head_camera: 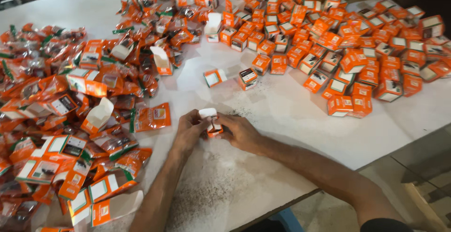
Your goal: The person picks up a small orange carton from a large pile on the table, opens it, inserts a plastic sachet of product into the box, closes the carton, and places it back on the table, repeating this packing cycle continuously throughout the clip.
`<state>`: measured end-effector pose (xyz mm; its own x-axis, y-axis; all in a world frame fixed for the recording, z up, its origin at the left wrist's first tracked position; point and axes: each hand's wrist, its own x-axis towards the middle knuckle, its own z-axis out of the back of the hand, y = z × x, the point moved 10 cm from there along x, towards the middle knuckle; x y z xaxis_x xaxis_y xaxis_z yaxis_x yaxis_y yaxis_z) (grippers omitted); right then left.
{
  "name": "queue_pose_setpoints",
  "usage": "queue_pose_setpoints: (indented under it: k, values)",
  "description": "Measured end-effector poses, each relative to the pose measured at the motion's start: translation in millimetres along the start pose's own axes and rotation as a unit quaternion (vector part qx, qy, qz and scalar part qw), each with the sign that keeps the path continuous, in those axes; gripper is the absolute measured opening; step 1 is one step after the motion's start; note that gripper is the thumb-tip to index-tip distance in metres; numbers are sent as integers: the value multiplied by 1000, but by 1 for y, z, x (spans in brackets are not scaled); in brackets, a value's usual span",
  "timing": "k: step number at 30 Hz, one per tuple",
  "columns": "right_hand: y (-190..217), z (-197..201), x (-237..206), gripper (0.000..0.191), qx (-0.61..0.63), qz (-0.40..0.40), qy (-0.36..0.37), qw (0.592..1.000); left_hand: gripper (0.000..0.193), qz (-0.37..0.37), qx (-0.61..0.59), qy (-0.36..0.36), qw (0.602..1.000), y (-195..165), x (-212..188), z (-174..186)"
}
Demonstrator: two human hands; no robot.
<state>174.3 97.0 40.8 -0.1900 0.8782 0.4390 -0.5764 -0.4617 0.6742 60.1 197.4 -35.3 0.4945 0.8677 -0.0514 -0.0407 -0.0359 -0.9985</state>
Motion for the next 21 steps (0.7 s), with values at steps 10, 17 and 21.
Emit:
queue_pose_setpoints:
  k: [10, 17, 21]
  values:
    - [-15, 4, -3, 48, 44, -38, -24, 998, 40, -382, 282, 16, 880, -90, -72, -41]
    - [-20, -2, -4, 48, 49, -59, 18, 997, 21, -285, 211, -6, 935, -77, -60, -29]
    - [-17, 0, -3, 49, 59, -52, 20, 997, 12, -318, 247, 2, 915, -76, -61, -32]
